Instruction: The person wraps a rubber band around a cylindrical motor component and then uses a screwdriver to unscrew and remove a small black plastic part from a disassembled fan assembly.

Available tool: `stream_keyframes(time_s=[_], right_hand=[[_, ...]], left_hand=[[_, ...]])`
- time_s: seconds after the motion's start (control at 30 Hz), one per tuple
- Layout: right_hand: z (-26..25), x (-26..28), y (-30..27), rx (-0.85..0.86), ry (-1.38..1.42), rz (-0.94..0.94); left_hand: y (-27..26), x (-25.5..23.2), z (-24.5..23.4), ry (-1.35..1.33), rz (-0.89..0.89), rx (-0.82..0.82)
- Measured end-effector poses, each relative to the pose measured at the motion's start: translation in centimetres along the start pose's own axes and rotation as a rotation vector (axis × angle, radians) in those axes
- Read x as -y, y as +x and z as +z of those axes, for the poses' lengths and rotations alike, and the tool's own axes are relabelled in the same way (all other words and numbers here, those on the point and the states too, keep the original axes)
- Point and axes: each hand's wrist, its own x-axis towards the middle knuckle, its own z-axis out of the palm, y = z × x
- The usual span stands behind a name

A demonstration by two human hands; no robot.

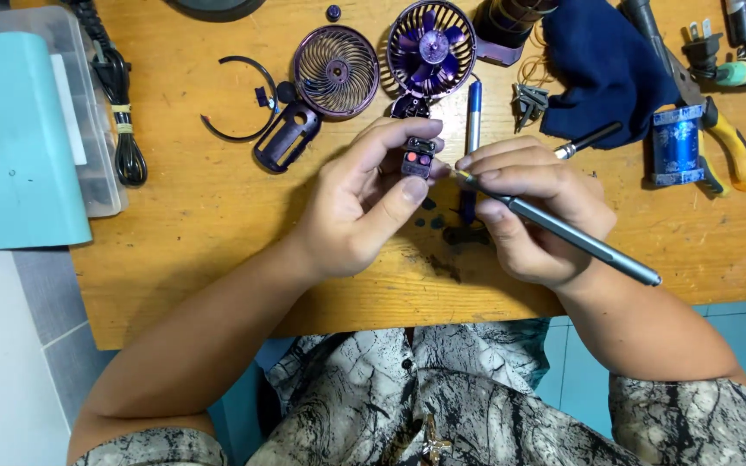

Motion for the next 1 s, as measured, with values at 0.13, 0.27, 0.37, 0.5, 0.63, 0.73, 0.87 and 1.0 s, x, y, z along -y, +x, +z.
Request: stream_keyframes(time_s=[0.13,0.27,0.37,0.5,0.63,0.73,0.87,1.0], right_hand=[[0.0,0.4,0.3,-0.006,-0.036,-0.023],[-0.4,0.7,0.1,0.033,-0.026,-0.003],[0.0,0.7,0.1,0.01,0.046,0.001],[-0.1,1.2,0.2,0.029,0.031,0.012],[-0.4,1.5,0.4,0.057,0.008,0.013],[-0.7,1.6,0.7,0.096,-0.005,0.009],[-0.7,1.7,0.8,0.103,-0.012,0.013],[-0.5,1.7,0.8,0.086,-0.024,0.008]], left_hand=[[-0.1,-0.5,0.2,0.184,0.096,-0.035],[-0.6,-0.6,0.7,0.32,0.16,-0.088],[-0.5,-0.7,0.8,0.344,0.229,-0.073],[-0.6,-0.3,0.8,0.337,0.245,-0.06],[-0.5,-0.5,0.8,0.368,0.261,-0.051],[-0.4,-0.8,0.8,0.39,0.276,-0.045],[-0.4,-0.9,0.8,0.397,0.288,-0.042],[-0.3,-0.9,0.9,0.404,0.305,-0.041]])
